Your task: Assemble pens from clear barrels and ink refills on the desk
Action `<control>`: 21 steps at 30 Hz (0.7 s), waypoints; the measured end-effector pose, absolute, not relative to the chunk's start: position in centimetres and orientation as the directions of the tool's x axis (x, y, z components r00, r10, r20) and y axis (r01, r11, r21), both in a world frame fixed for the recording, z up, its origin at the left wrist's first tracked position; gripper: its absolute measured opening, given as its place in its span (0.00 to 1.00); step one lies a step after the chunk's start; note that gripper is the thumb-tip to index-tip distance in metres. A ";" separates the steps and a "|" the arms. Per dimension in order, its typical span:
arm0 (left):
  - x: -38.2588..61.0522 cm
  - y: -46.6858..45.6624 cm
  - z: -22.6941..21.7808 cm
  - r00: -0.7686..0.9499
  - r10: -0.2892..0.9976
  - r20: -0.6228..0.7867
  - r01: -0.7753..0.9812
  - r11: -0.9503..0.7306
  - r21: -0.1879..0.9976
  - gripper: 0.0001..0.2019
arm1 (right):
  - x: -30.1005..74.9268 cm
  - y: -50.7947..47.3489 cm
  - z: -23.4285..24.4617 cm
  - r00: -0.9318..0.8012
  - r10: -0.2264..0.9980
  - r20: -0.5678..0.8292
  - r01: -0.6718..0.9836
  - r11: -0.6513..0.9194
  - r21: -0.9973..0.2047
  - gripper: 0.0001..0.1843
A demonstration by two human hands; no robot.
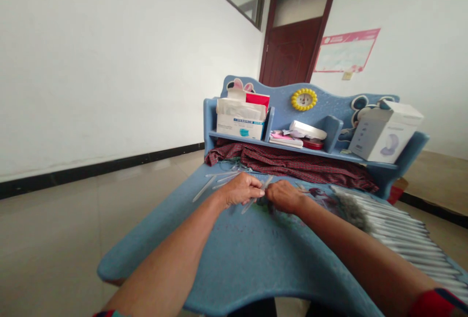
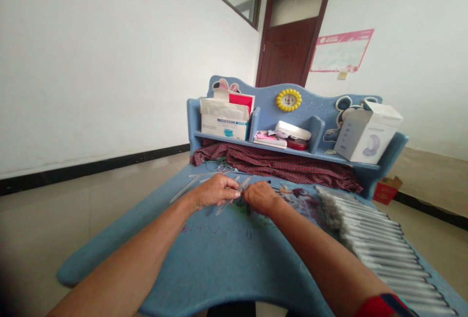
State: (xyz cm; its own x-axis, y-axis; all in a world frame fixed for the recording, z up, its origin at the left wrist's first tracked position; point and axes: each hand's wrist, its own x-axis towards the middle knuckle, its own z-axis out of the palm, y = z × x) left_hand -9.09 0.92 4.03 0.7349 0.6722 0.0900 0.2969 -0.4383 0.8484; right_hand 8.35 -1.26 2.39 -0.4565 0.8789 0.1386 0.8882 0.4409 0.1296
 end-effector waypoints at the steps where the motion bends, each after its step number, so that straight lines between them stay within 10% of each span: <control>1: -9.1 0.9 4.0 0.738 0.668 0.093 0.296 -0.445 0.845 0.11 | 8.6 -1.3 2.4 -0.441 0.881 0.169 0.897 0.430 0.101 0.11; 4: -9.1 0.8 4.1 0.748 0.656 0.102 0.291 -0.463 0.837 0.11 | 10.1 -1.7 2.6 -0.333 0.901 0.280 0.929 0.364 -0.069 0.12; 6: -9.0 0.7 4.2 0.764 0.639 0.091 0.293 -0.468 0.834 0.12 | 11.2 -2.4 2.8 -0.164 0.926 0.339 0.821 0.318 -0.474 0.11; 9: -8.7 0.3 4.3 0.785 0.616 0.055 0.305 -0.463 0.832 0.12 | 12.7 -3.9 2.8 0.015 0.960 0.279 0.191 0.271 -0.944 0.08; 13: -8.0 -0.5 4.5 0.811 0.584 -0.002 0.324 -0.447 0.834 0.11 | 13.4 -5.2 2.4 -0.027 0.971 0.239 -0.202 0.228 -0.952 0.08; 21: -6.8 -1.2 4.5 0.832 0.546 -0.096 0.367 -0.413 0.834 0.12 | 13.5 -5.7 1.6 -0.117 0.970 0.211 -0.280 0.172 -0.945 0.10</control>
State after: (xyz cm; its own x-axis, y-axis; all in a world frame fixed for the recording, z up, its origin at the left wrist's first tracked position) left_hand -6.82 -1.22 4.46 0.8323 0.5460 -0.0956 0.3666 -0.4128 0.8338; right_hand 13.46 -5.67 1.59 -0.1170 0.9705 0.2110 -0.2801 0.1716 -0.9445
